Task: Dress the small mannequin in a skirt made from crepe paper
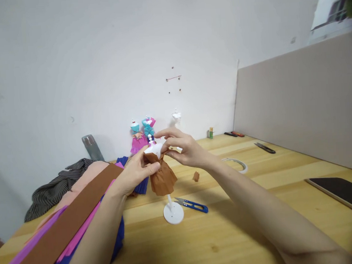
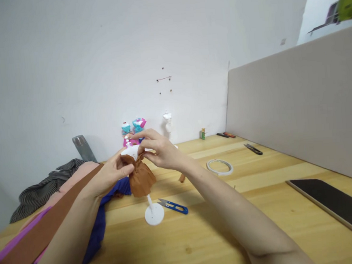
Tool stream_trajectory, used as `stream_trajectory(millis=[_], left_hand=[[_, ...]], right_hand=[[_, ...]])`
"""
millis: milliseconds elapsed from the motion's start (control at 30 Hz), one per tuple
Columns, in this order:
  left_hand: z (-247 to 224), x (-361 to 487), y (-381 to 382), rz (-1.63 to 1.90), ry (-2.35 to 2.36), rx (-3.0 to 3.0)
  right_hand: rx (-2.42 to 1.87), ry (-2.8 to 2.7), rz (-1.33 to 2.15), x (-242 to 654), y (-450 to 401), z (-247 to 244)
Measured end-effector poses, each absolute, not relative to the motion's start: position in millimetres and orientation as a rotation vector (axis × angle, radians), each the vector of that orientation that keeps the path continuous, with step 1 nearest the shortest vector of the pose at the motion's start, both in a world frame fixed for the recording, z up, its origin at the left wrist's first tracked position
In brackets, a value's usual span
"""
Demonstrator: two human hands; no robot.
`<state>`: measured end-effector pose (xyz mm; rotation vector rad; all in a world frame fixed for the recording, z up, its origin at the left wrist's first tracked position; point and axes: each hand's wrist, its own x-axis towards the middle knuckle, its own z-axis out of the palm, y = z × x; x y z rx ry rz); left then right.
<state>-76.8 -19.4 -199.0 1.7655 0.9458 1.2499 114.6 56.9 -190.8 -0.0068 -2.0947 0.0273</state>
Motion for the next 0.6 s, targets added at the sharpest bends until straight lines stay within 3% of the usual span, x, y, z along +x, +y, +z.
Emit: stream_trajectory(millis=[600], left_hand=[[-208.1,-54.1,-11.9,1.625,1.219,1.806]], right_hand=[[-0.002,-2.059,0.225,113.3,54.1,-190.0]])
